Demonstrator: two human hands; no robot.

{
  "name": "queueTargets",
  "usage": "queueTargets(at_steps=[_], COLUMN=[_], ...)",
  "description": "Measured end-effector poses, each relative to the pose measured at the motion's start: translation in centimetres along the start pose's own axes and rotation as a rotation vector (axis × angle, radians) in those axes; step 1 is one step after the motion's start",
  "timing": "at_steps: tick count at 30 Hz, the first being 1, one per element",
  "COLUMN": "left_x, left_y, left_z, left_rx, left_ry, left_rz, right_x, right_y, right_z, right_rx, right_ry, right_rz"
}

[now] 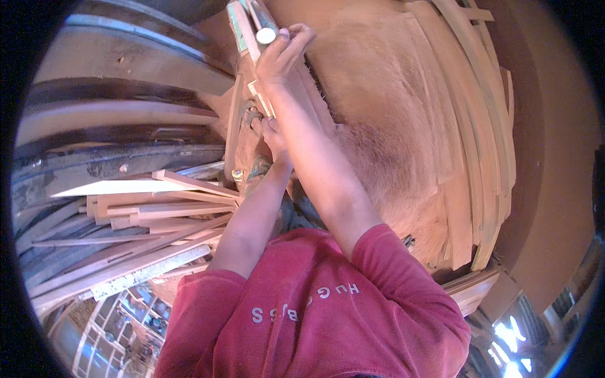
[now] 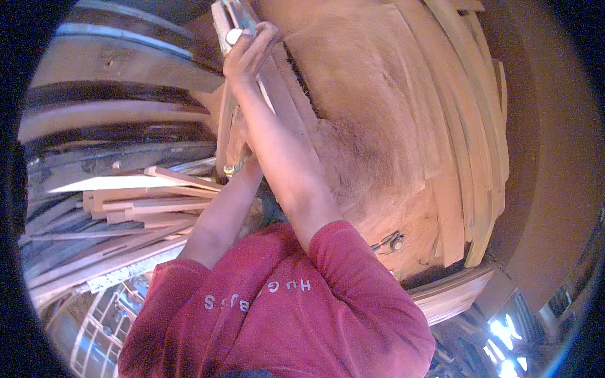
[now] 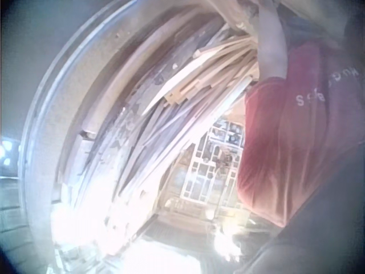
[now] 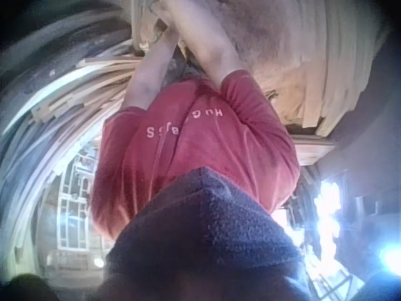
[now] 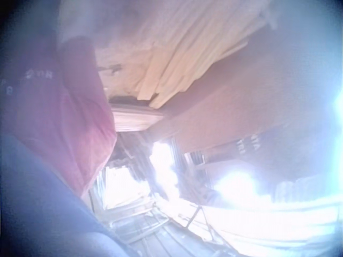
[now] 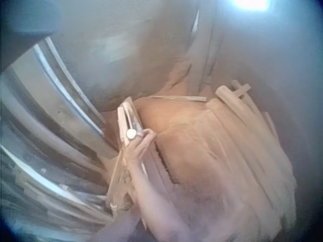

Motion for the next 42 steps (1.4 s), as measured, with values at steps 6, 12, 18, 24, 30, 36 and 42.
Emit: queueTargets(at_steps=[6,12,18,24,30,36,42], left_x=[-2.3,-0.3,-0.1,0.0,-2.8,-0.5,-0.6], left_y=[0.2,-0.3,-1.3,-0.9,0.0,-1.0,-0.9], left_z=[-2.3,-0.1,0.5,0.5,-2.8,0.2,-0.3], left_rx=[-0.050,0.098,0.124,0.130,0.079,0.018,0.120], left_ry=[0.259,0.140,0.301,0.169,0.266,0.265,0.131], left_rz=[0.192,0.213,0.315,0.203,0.166,0.253,0.221], right_x=[0.0,0.6,5.5,5.2,5.6,4.6,4.0], right_y=[2.8,1.7,0.6,1.8,2.9,2.6,1.9], right_z=[1.7,4.1,5.6,4.7,5.4,4.6,4.0], right_rx=[0.043,0.007,0.094,0.262,0.393,0.416,0.277], right_ry=[0.095,0.263,0.238,0.182,-0.010,0.286,0.425], right_rz=[-0.055,-0.126,-0.678,-0.676,-0.640,-0.690,-0.678])
Point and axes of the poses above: each hand's wrist, its own x-axis away from the middle knuckle, its own y-axis out of the palm, z = x × y, the point moved 7 cm from there along -x, towards the middle knuckle, and after that the axes turned 13 degrees about -y, right-handed, at the moved point
